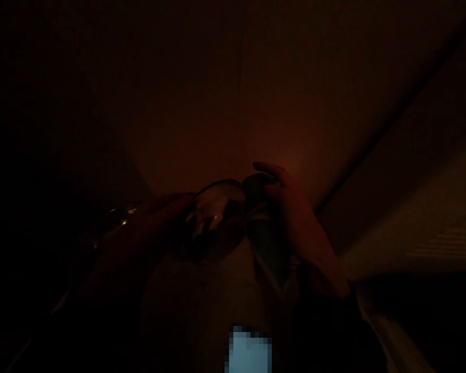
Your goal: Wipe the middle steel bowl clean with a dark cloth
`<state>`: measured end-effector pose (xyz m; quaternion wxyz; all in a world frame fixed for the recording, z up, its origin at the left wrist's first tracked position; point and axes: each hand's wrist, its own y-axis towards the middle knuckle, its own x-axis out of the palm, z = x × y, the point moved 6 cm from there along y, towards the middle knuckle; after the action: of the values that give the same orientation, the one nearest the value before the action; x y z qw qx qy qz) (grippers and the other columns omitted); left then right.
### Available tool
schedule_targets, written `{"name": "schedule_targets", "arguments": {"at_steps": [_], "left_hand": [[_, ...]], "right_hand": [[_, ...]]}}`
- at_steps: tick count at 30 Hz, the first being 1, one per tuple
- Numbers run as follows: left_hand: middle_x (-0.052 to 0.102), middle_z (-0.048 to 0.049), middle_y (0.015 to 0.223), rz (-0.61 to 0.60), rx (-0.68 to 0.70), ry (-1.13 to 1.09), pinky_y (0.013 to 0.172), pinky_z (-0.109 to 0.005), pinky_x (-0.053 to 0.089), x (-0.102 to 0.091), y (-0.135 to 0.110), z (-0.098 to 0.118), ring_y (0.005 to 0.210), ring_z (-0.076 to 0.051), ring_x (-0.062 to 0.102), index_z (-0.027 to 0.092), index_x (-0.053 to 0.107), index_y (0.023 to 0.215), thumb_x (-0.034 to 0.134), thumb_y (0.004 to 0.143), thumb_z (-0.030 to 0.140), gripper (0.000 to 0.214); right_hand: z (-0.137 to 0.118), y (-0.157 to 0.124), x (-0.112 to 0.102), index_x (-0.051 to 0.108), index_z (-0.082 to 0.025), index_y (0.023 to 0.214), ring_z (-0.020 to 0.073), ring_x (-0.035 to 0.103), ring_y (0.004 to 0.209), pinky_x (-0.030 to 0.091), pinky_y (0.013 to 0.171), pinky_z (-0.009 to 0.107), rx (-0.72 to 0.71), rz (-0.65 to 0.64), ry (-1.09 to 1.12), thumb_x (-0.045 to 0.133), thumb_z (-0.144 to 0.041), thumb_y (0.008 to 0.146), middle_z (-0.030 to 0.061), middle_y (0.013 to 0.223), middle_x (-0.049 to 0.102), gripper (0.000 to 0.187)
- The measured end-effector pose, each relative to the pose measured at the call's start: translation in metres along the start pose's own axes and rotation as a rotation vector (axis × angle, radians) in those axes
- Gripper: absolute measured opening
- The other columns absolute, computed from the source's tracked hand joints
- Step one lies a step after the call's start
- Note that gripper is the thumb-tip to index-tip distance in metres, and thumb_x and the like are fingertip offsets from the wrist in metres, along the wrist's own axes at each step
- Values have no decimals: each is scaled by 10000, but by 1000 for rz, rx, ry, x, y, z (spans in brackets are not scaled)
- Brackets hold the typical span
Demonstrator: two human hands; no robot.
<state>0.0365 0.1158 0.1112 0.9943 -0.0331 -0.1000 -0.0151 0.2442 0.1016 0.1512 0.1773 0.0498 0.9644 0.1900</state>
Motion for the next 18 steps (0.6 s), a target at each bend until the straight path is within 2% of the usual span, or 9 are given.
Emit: {"name": "schedule_targets", "arguments": {"at_steps": [2,4,7,11,13,15,18], "left_hand": [[755,-24,833,-12,-14,-11,649,-220,502,1,0,-1,746,-152,681,191,757,856,715,720,348,212],[752,-15,825,-33,-23,-26,646,-214,501,1,0,-2,737,-143,678,195,755,849,718,719,348,204],[745,-4,796,-37,-25,-43,657,-202,499,1,0,-2,734,-130,674,194,755,803,713,724,336,168],[744,-15,794,-24,-48,-27,666,-219,507,1,-2,1,768,-153,684,189,753,798,686,751,361,190],[746,-25,795,-14,-66,-30,651,-223,509,3,-5,3,760,-162,690,186,751,812,689,754,368,201],[750,-37,821,-17,-71,-44,658,-229,515,5,-7,7,770,-171,694,179,752,842,700,749,364,214],[754,-47,861,1,-74,-74,702,-248,524,6,-9,10,807,-181,696,176,746,910,717,740,356,250]], "right_hand": [[2,-4,3,515,-307,1320,204,666,716,550,573,332,49,-98,60,487,-258,798,9,955,692,525],[-4,-8,1,547,-320,1285,220,662,856,556,685,351,8,-95,28,576,-244,749,7,1089,671,542],[-13,-11,-13,620,-288,1110,243,631,954,528,826,403,-68,95,-33,666,-266,718,5,1058,664,395],[-19,-16,-33,578,-286,917,251,611,918,517,798,408,-97,463,-98,714,-314,715,19,950,624,245],[-21,-17,-35,543,-272,864,252,604,893,519,766,401,-111,570,-146,703,-320,733,37,923,606,213],[-22,-15,-29,514,-258,861,245,605,846,527,736,400,-135,591,-186,694,-306,738,37,885,593,222],[-28,-10,-9,507,-239,1078,250,604,908,539,771,413,-290,457,-286,666,-259,751,64,1027,578,364]]}}
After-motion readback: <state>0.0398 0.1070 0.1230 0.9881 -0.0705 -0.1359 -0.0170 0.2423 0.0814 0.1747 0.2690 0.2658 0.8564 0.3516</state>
